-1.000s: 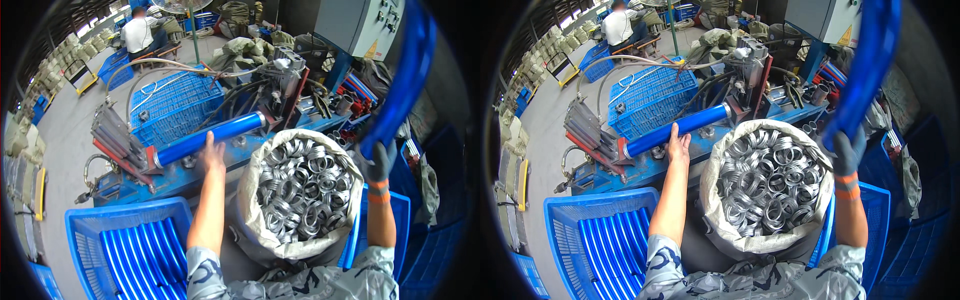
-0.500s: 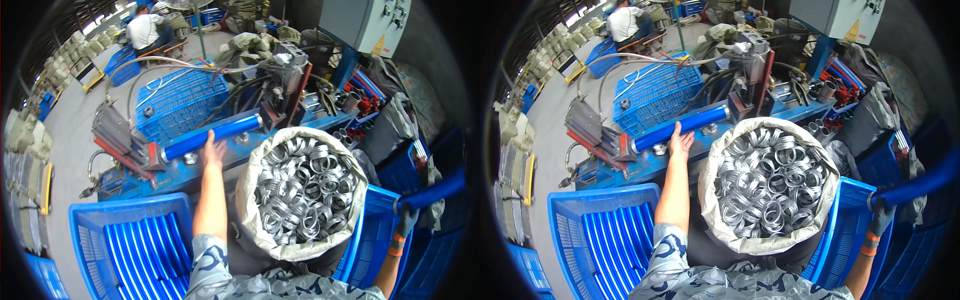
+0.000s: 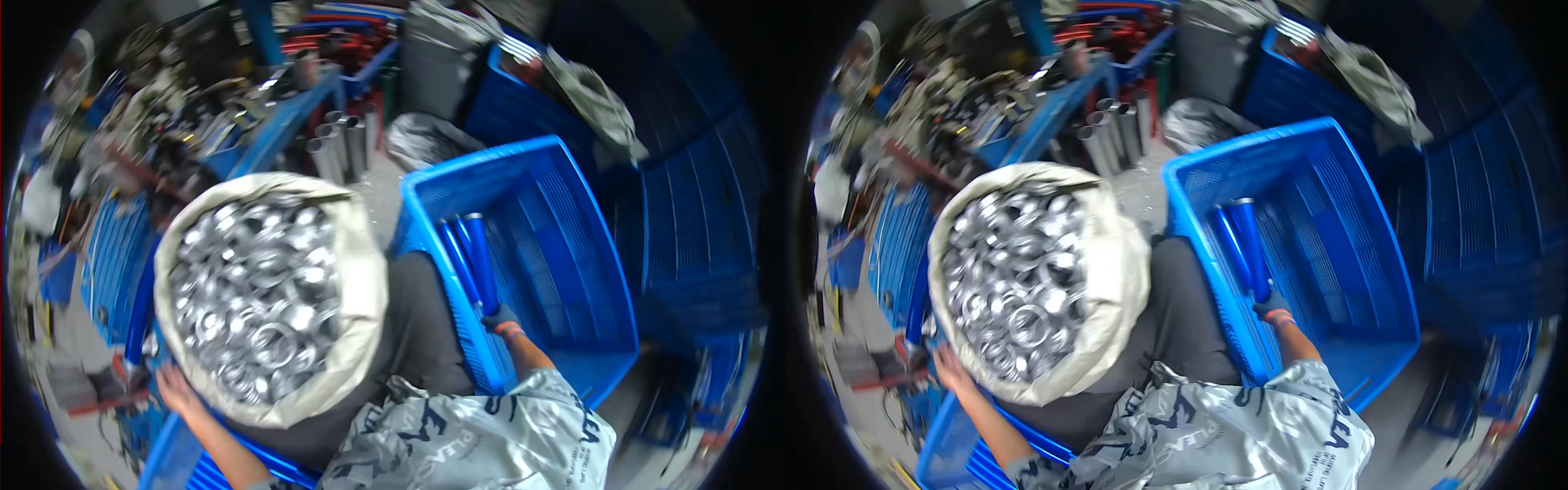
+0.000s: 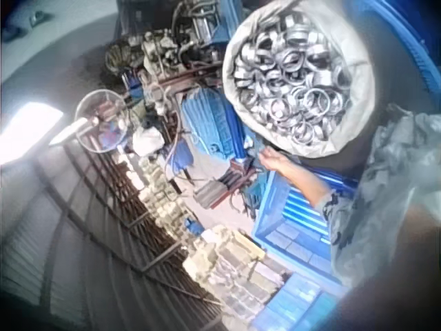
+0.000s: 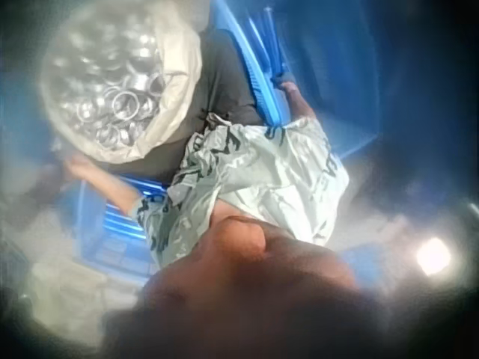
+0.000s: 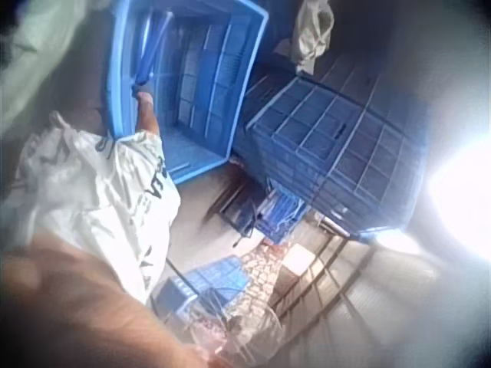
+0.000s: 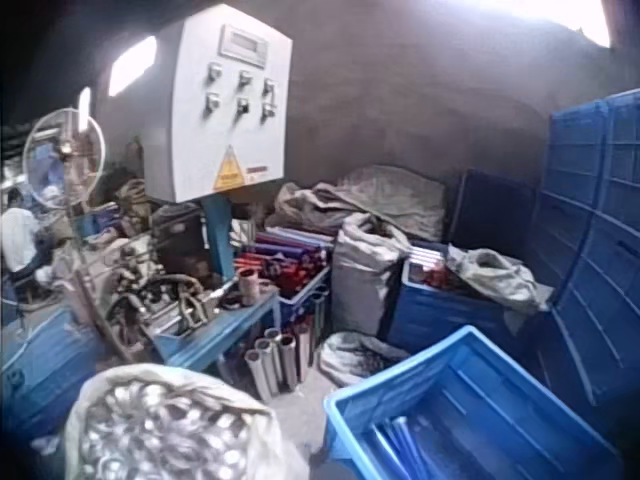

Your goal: The person assembles metal rings onto blue metal tubes using an assembly machine.

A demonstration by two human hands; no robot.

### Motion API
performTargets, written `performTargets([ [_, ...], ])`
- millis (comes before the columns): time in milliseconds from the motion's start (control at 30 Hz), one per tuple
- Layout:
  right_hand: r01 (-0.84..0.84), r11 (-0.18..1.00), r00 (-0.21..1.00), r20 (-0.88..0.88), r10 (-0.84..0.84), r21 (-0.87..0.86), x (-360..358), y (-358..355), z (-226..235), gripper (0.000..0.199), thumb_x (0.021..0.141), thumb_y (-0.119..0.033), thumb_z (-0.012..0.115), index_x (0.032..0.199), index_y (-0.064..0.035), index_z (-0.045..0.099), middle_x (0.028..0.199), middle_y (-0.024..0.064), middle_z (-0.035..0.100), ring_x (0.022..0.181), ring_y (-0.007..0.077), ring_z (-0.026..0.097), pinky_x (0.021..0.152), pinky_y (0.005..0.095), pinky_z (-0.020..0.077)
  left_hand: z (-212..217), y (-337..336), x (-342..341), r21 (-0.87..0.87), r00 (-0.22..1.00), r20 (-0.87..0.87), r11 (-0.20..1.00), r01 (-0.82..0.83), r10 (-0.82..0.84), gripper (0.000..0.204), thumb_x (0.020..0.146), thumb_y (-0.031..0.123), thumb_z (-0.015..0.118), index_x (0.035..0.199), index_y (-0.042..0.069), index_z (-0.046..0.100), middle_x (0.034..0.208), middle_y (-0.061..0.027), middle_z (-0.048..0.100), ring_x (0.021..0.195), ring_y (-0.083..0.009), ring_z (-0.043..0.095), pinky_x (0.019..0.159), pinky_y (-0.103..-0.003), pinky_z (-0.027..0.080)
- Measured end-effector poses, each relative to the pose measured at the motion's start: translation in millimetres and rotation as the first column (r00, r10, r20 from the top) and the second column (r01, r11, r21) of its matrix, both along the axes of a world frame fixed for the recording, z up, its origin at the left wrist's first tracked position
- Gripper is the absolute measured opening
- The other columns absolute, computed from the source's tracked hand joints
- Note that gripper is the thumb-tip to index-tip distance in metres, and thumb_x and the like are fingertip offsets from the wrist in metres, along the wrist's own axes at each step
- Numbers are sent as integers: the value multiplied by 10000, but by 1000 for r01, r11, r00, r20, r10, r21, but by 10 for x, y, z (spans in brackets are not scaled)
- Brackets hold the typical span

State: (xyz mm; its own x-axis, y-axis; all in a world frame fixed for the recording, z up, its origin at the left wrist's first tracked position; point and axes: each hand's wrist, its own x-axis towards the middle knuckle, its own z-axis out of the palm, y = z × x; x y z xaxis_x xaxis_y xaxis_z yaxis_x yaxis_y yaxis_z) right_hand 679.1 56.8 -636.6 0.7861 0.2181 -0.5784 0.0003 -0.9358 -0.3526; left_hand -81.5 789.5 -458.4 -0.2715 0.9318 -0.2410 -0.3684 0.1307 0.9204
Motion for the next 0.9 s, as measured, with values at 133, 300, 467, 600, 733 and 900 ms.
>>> performTargets([
  [133,195,981,968,-158,-194,-11,177,-254,-564,643,833,-360,941,1340,3,786,1089,212,858,910,310,863,887,465,685,-108,-1008,-70,-236,978,-190,964,-126,81,484,1152,392,675,1478,50,780,1245,-81,872,953,-209,824,752,-343,619],
  [300,-19,942,999,-40,5,-335,492,-68,-1263,786,831,-460,983,1474,-82,737,1423,286,792,1348,430,772,1166,526,606,48,-2185,-117,-71,522,-853,984,-164,25,345,1030,283,722,1088,-38,836,948,-90,819,740,-193,689,647,-391,542],
  [467,-39,957,987,-160,-8,-289,680,472,-1624,757,847,-446,971,1459,-78,721,1434,290,783,1357,449,763,1179,527,601,351,-2773,-175,-51,104,-994,974,-223,-29,287,1037,220,740,1136,-35,826,1083,-138,841,962,-238,728,900,-433,581],
  [600,35,961,997,-61,-53,-275,715,511,-1935,752,866,-371,947,1491,-52,678,1470,293,752,1347,487,750,1176,533,599,346,-3005,-194,-115,-5,-993,992,-59,-116,247,1039,156,764,1180,-45,788,1091,-142,829,972,-254,721,926,-436,574],
  [733,145,989,959,248,-138,-10,527,230,-2266,849,863,-263,921,1598,22,605,1547,302,690,1441,480,674,1250,526,538,218,-3125,-113,-158,45,-987,985,-68,-155,197,1059,139,754,1178,-17,762,957,-129,805,813,-235,726,742,-401,581],
  [900,136,977,883,427,-194,161,47,-161,-2710,730,890,-145,863,1556,60,648,1532,324,693,1460,505,646,1292,501,496,95,-3145,-39,-285,264,-935,947,-152,-239,165,1076,147,741,1160,4,742,875,-110,783,697,-201,700,614,-365,545],
])
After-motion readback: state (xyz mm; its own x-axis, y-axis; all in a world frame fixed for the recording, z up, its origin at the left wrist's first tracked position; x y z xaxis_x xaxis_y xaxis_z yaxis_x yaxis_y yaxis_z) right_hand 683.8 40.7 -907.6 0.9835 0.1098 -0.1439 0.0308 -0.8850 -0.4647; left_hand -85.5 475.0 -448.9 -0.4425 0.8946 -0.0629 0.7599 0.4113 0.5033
